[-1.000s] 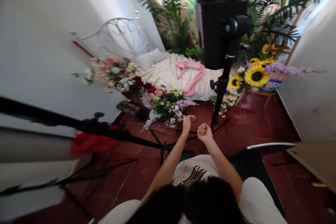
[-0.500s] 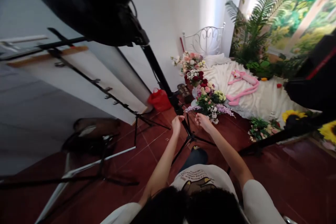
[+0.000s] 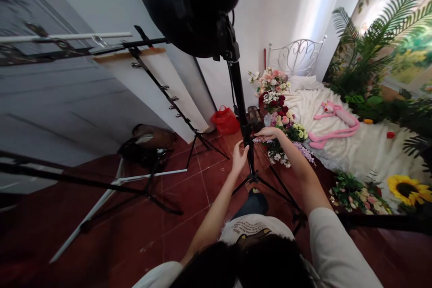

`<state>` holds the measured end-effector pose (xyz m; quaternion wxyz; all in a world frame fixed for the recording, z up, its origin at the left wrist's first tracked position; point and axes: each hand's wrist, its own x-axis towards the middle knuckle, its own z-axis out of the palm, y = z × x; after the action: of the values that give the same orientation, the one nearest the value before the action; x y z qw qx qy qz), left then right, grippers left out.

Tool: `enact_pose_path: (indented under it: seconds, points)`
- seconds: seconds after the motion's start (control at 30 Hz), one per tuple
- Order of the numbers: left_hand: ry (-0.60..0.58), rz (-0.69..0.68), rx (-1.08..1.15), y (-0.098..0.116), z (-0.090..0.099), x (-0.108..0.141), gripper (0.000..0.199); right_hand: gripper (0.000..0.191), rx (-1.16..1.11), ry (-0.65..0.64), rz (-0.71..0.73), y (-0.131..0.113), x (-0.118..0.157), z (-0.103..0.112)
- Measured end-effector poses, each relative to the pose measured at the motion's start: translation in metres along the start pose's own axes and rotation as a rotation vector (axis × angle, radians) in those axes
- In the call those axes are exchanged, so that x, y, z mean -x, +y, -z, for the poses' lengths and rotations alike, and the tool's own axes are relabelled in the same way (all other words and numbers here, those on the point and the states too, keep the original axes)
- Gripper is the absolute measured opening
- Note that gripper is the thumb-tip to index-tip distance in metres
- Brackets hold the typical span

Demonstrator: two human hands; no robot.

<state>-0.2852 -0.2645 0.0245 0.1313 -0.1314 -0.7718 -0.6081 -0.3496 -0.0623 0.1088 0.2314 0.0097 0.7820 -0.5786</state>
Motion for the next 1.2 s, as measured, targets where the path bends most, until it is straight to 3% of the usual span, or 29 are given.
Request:
enact_pose_path:
  seconds: [0.1, 0.3, 0.57, 0.73, 0.83, 1.03, 1.2]
  points:
    - [-0.049, -0.022, -0.015, 0.003, 0.000, -0.004, 0.047, 0.018, -0.138, -0.157, -0.162, 0.000, 0.000, 0.002]
    - [-0.069, -0.004, -0.085, 0.001, -0.005, -0.009, 0.051, 0.026, -0.197, -0.087, -0.041, 0.000, -0.003, 0.005]
    - [-0.074, -0.003, -0.156, 0.001, -0.002, -0.012, 0.047, 0.044, 0.043, -0.192, -0.135, -0.008, -0.020, 0.019]
    - [-0.099, -0.014, -0.181, 0.006, 0.002, -0.013, 0.047, 0.046, 0.226, -0.231, 0.008, -0.016, -0.026, 0.019]
    - [-0.097, 0.004, -0.191, 0.008, 0.004, -0.013, 0.047, 0.039, 0.378, -0.127, 0.168, -0.015, -0.020, 0.011]
    - [-0.099, 0.006, -0.193, 0.008, 0.004, -0.013, 0.047, 0.014, 0.772, 0.281, 0.418, 0.005, 0.010, -0.020]
    - [-0.091, -0.003, -0.179, 0.008, 0.004, -0.012, 0.046, 0.021, 0.754, 0.538, 0.570, 0.025, 0.038, -0.053]
